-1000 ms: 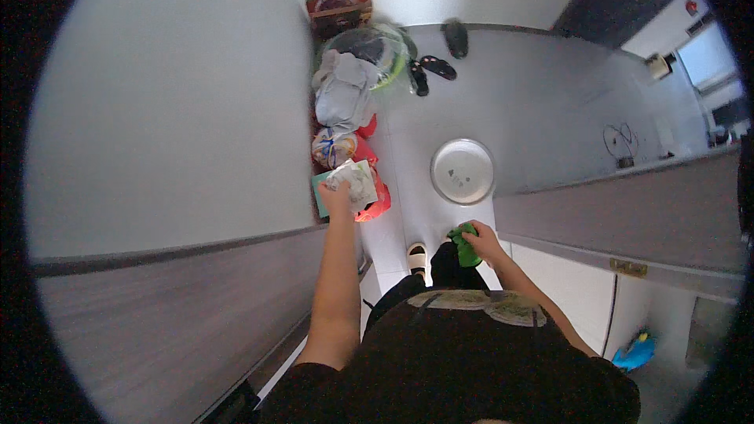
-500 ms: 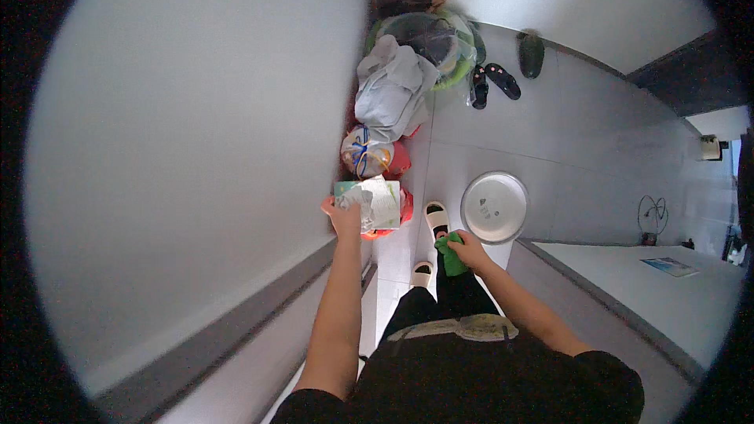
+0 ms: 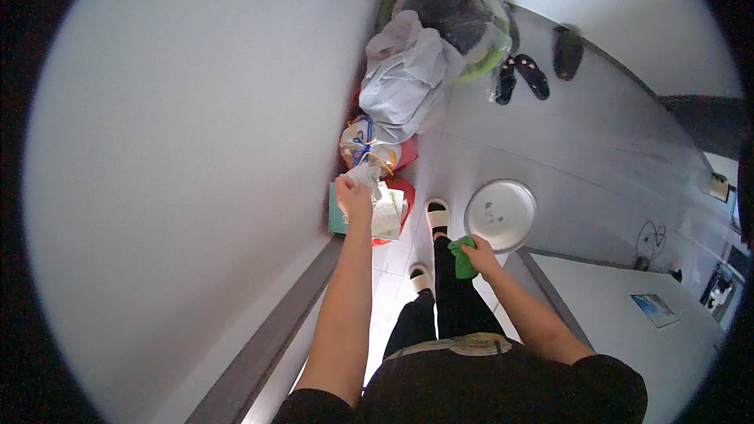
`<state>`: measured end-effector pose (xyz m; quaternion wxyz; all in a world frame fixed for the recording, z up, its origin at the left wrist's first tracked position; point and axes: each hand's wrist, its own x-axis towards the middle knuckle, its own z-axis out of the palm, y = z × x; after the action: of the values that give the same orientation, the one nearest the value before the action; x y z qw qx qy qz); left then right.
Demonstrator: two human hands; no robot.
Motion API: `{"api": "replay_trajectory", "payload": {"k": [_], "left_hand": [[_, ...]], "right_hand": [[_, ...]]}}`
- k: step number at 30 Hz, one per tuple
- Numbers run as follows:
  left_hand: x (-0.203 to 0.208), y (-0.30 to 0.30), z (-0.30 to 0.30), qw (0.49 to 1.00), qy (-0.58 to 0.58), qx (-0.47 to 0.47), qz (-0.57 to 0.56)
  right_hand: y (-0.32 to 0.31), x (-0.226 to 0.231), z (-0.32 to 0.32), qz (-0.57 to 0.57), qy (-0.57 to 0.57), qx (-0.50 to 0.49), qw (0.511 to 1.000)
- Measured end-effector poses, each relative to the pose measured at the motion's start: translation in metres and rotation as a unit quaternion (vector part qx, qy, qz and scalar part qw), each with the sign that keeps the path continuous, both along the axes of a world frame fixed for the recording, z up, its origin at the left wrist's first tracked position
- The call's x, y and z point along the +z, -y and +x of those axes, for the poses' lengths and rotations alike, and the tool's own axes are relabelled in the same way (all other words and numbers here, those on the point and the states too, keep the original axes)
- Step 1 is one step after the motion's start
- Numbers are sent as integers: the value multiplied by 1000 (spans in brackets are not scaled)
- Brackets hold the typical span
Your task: The person wrings out a cloth in a basin, then uses it to wipe the exterior and interior surfaces of a closet and its shelf.
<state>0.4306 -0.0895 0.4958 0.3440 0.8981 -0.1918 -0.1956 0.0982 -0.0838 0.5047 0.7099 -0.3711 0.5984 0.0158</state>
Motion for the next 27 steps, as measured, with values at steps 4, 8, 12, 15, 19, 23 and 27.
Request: {"api": "replay_trajectory", "payload": {"k": [4,8,12,15,19,23,27], "left_hand": [[-28,12,15,997,34,-51,48],[-60,37,22,989,126,-60,46],[-110,51,37,949,130,-232,170],[-149,57,23,831,-65,-399,382],[-172,34,27,856,-35,-398,329],[-134,16,37,900,-80,-386,187],[-52,4,-8,942,-153,-292,57]], "right_hand": [[9,-15,0,-13,-38,8,999],[5,-49,-10,8,-55,-11,998],[-1,-74,-14,31,-47,-41,998],[2,-82,-23,40,-61,-61,995],[4,-84,-25,1,-72,-39,997],[10,-55,-13,22,-42,-77,996],[12,-18,-4,20,9,-127,992]]}}
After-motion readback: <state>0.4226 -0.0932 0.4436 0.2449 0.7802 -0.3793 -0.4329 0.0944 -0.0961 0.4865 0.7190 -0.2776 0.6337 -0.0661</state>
